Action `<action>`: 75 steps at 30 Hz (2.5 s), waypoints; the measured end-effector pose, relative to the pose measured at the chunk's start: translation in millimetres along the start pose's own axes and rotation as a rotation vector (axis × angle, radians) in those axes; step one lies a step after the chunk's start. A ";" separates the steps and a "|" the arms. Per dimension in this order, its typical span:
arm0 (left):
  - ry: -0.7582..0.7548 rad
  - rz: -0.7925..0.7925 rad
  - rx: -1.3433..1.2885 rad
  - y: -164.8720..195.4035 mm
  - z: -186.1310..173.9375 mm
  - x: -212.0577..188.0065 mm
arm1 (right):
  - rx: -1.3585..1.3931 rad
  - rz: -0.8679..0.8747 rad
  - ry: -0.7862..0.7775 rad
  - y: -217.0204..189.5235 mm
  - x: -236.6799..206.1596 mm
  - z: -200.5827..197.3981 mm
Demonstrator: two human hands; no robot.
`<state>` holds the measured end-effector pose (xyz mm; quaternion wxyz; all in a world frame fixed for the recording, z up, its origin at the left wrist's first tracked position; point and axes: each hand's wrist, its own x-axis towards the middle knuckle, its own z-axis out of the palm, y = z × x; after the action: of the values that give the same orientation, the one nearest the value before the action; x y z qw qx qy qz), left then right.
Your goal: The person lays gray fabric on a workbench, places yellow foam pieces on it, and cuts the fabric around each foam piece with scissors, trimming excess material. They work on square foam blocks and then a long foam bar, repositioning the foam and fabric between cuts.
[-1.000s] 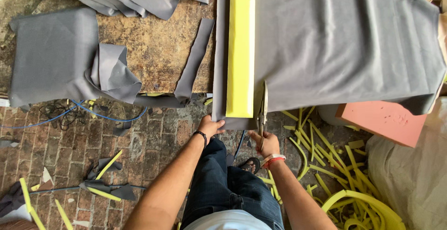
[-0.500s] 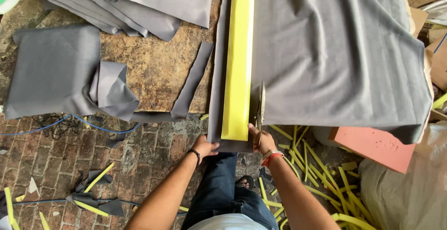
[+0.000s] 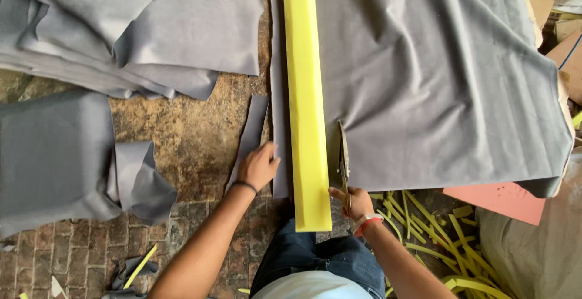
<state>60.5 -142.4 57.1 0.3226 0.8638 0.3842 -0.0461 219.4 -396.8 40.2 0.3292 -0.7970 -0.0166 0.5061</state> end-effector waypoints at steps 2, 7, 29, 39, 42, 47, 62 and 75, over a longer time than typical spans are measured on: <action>-0.013 0.100 0.082 34.4 -10.0 50.0 | 0.058 0.019 -0.020 -9.1 -2.4 -0.1; -0.307 0.108 0.374 103.3 -20.5 137.0 | -0.001 -0.008 0.019 -31.1 9.7 0.0; -0.672 -0.129 0.511 125.3 -20.9 152.7 | 0.160 0.008 -0.070 -110.3 84.8 -16.7; -0.669 -0.087 0.470 121.7 -24.0 148.4 | 0.199 -0.049 -0.032 -161.0 109.0 -18.8; -0.687 -0.060 0.470 119.1 -24.5 147.8 | 0.248 -0.029 -0.061 -174.0 116.3 -19.8; -0.689 -0.052 0.479 123.9 -25.9 145.9 | 0.233 -0.052 0.003 -191.9 133.2 -22.2; -0.616 -0.058 0.602 147.2 -65.6 239.7 | 0.066 -0.037 -0.034 -229.8 179.6 -40.6; -0.706 -0.088 0.584 146.1 -59.9 244.2 | 0.044 -0.109 -0.013 -298.9 202.0 -46.9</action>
<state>322.8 -24.6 100.6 0.1745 0.8328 0.2582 -0.4575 447.9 -114.1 54.0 0.3734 -0.7843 -0.0511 0.4928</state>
